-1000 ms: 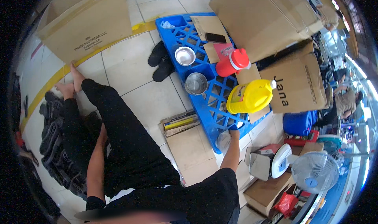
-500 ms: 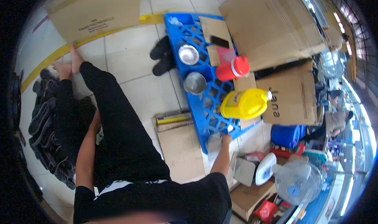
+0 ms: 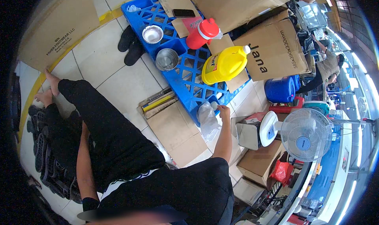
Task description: The person folds a piece of cloth by hand, attaches it to a metal clip, and picks up a shoe sole.
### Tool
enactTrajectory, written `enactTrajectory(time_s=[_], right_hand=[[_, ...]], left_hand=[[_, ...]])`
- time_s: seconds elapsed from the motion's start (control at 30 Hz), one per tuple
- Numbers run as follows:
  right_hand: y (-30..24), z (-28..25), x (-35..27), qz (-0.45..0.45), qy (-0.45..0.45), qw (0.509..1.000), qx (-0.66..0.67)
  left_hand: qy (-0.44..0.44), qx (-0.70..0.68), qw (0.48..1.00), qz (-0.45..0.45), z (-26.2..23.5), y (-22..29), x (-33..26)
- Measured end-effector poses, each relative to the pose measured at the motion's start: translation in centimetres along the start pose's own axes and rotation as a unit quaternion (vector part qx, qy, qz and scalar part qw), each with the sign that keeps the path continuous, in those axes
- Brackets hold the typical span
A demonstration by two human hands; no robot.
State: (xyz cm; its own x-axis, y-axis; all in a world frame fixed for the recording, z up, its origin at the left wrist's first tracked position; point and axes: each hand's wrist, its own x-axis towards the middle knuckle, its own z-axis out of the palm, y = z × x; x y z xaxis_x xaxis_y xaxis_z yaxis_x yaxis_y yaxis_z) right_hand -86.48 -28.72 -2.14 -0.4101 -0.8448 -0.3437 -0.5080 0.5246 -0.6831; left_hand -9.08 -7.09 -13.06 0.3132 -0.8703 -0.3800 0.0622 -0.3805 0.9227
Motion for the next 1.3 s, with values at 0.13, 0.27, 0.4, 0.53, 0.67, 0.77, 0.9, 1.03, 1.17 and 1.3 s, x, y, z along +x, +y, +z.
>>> enactTrajectory(time_s=[0.13, 0.27, 0.4, 0.53, 0.67, 0.77, 0.9, 1.03, 1.17, 1.3], right_hand=[[-0.7, 0.0, -0.1, 0.012, -0.066, 0.997, 0.039], [-1.3, 0.0, 0.2, 0.005, -0.088, 0.996, 0.024], [-2.1, 0.1, -0.1, 0.004, -0.078, 0.996, 0.029], [-2.4, 0.1, -0.1, 0.027, -0.079, 0.996, 0.02], [-2.7, 0.9, -0.6, 0.005, -0.076, 0.993, 0.095], [-2.3, 0.4, -0.3, -0.003, -0.081, 0.994, 0.075], [-1.8, 0.8, 0.4, 0.03, -0.075, 0.996, 0.042], [-1.7, 2.4, 0.2, 0.055, -0.05, 0.997, 0.003], [-1.3, 2.9, 1.1, 0.033, 0.004, 0.998, 0.049], [-2.2, 4.6, 1.6, 0.046, -0.004, 0.994, 0.099]], left_hand=[[0.013, 0.034, 0.999, 0.028, 0.0, 0.6, -0.2], [-0.003, 0.129, 0.985, 0.115, -0.2, 0.5, -0.7], [0.002, 0.079, 0.994, 0.079, -0.1, 0.6, -0.6], [0.004, 0.01, 1.0, -0.011, -0.5, -0.5, 0.2], [0.0, -0.03, 0.999, 0.013, -1.1, -1.1, 0.3], [0.052, -0.072, 0.991, -0.099, -0.3, -0.3, 0.1], [0.086, -0.109, 0.983, -0.124, -0.1, 0.0, -0.1], [0.08, -0.124, 0.981, -0.124, -0.1, 0.4, -0.4], [0.02, 0.048, 0.999, 0.0, -0.2, -0.5, 0.1], [0.033, -0.046, 0.998, -0.026, -1.5, -2.4, 0.2]])
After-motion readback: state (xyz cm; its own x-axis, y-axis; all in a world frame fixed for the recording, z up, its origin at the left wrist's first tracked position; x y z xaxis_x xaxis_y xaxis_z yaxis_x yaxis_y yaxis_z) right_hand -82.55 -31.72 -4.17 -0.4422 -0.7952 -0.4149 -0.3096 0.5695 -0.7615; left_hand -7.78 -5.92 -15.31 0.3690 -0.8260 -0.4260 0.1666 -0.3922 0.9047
